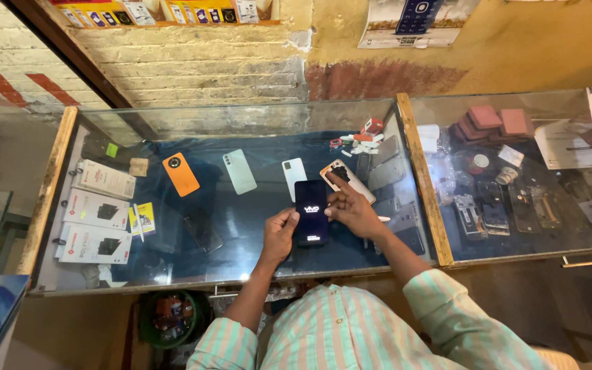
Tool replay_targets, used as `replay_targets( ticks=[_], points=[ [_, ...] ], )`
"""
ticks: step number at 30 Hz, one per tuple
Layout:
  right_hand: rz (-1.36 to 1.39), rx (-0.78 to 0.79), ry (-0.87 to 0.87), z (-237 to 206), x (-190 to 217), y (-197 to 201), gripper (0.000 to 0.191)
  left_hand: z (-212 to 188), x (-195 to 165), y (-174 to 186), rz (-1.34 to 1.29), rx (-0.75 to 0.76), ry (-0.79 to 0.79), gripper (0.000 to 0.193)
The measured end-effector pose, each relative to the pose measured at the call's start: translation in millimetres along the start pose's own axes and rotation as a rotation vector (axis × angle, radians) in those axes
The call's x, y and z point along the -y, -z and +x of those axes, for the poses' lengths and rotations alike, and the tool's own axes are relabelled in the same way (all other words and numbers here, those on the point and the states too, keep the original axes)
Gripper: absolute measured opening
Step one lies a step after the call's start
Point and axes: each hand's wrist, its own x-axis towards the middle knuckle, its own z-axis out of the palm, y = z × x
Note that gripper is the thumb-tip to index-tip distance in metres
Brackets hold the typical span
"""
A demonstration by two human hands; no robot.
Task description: The person uses a plastic pry tool to separate the back cover from a disassembled smartphone, then powers the device on to confirm the screen displays the brand logo and lock screen. After confirming operation, the person powers the device off and uses a red-tipped tool to adjust internal components near the motherboard.
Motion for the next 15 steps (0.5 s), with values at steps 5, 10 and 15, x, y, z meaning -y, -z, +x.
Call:
replay_targets(
  ticks=[5,10,15],
  points=[
    [-0.123,0.028,0.017,9,8,8,0.07,0,-1,-2,0.016,-0.001,0.013,0.033],
    [-0.293,-0.068,0.008,11,17,10,0.054,1,-1,-3,-0.011,0.029,0.005,0.032],
    [-0.319,-0.098,0.007,15,25,13,0.036,0,-1,-2,0.005,0.037,0.031,0.031]
  ],
)
